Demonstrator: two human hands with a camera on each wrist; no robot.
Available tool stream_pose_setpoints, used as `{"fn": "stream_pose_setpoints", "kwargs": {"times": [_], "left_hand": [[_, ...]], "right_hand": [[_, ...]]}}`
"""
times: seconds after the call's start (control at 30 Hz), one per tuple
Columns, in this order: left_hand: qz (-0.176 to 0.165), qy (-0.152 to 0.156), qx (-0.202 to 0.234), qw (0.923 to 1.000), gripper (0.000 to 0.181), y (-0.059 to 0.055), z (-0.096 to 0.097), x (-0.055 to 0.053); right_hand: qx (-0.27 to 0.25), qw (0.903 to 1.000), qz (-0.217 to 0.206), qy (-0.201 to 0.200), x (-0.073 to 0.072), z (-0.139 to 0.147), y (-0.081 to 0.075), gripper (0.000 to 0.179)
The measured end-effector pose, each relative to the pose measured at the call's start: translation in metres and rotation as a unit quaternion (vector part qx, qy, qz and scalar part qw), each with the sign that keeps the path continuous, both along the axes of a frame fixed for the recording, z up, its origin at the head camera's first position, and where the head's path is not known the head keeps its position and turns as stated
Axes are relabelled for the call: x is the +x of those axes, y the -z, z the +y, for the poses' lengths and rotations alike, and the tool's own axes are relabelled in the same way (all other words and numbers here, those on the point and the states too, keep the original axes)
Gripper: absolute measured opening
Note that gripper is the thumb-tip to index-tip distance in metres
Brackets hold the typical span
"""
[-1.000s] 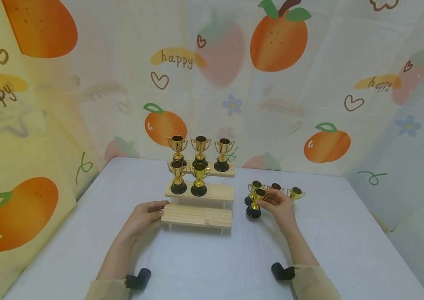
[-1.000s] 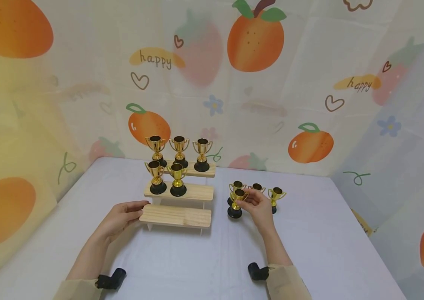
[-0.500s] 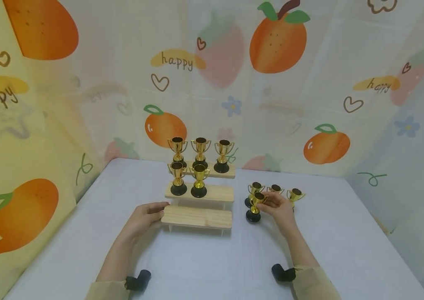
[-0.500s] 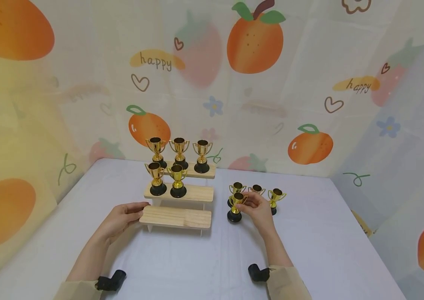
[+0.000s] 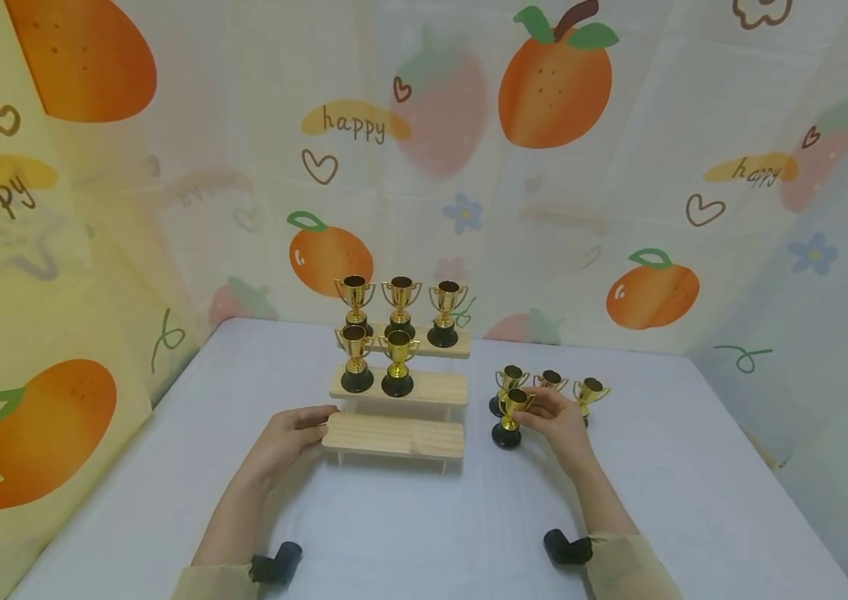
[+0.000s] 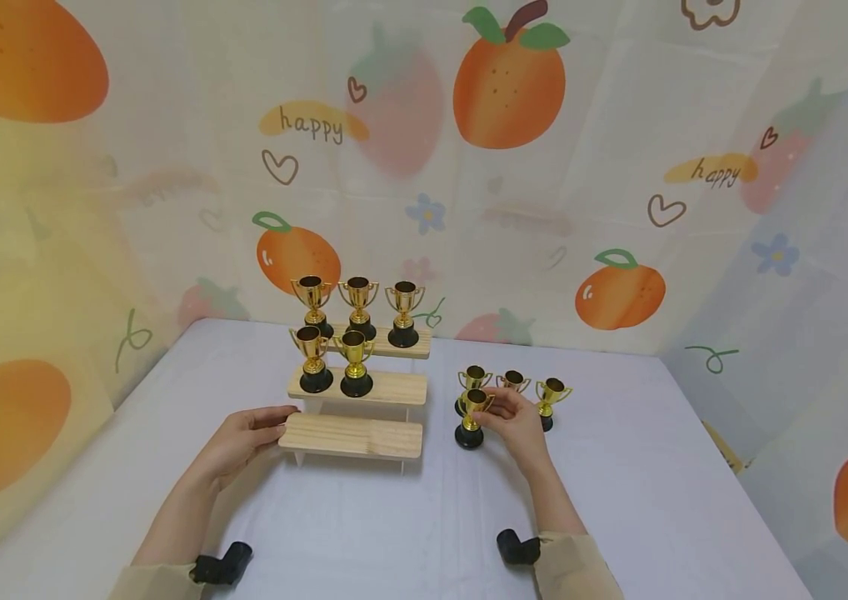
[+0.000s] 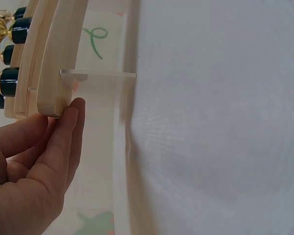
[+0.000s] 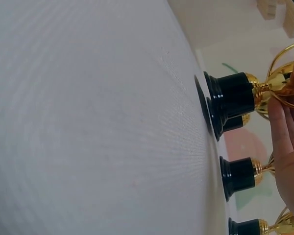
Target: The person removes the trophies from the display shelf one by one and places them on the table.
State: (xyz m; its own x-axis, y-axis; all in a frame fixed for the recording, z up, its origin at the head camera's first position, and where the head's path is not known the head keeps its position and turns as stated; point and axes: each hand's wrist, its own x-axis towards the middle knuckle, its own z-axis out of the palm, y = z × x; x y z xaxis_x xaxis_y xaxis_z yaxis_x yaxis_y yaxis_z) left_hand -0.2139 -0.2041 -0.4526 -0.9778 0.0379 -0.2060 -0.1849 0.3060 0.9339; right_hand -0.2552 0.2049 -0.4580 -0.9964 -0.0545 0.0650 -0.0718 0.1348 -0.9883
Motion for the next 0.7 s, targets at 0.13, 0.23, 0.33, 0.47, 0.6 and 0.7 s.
{"fn": "stream_pose_setpoints", "kwargs": {"times": [0.13,0.23,0.33,0.47,0.6,0.7], "left_hand": [[0.0,-0.001,0.005,1.0,0.041,-0.0006,0.0001,0.0001],[0.001,0.001,0.004,1.0,0.041,-0.0006,0.0001,0.0002],[0.001,0.001,0.002,1.0,0.041,-0.0001,0.0001,0.0004],[-0.001,0.0,0.001,1.0,0.041,0.0003,0.0002,0.0006],[-0.001,0.001,0.002,1.0,0.041,0.0003,0.0003,0.0005],[0.001,0.004,0.004,1.0,0.041,0.0002,0.0002,0.0004]], "right_hand": [[0.004,1.0,0.0,-0.001,0.0001,-0.0002,0.0016,0.053],[0.007,1.0,0.0,0.0,0.0005,-0.0004,0.0024,0.052],[0.009,1.0,0.003,-0.001,0.0008,-0.0004,0.0027,0.052],[0.007,1.0,0.004,-0.003,0.0007,-0.0004,0.0028,0.052],[0.003,1.0,0.002,-0.003,0.0015,-0.0002,0.0022,0.052],[0.002,1.0,0.0,-0.005,0.0022,-0.0002,0.0017,0.052]]}}
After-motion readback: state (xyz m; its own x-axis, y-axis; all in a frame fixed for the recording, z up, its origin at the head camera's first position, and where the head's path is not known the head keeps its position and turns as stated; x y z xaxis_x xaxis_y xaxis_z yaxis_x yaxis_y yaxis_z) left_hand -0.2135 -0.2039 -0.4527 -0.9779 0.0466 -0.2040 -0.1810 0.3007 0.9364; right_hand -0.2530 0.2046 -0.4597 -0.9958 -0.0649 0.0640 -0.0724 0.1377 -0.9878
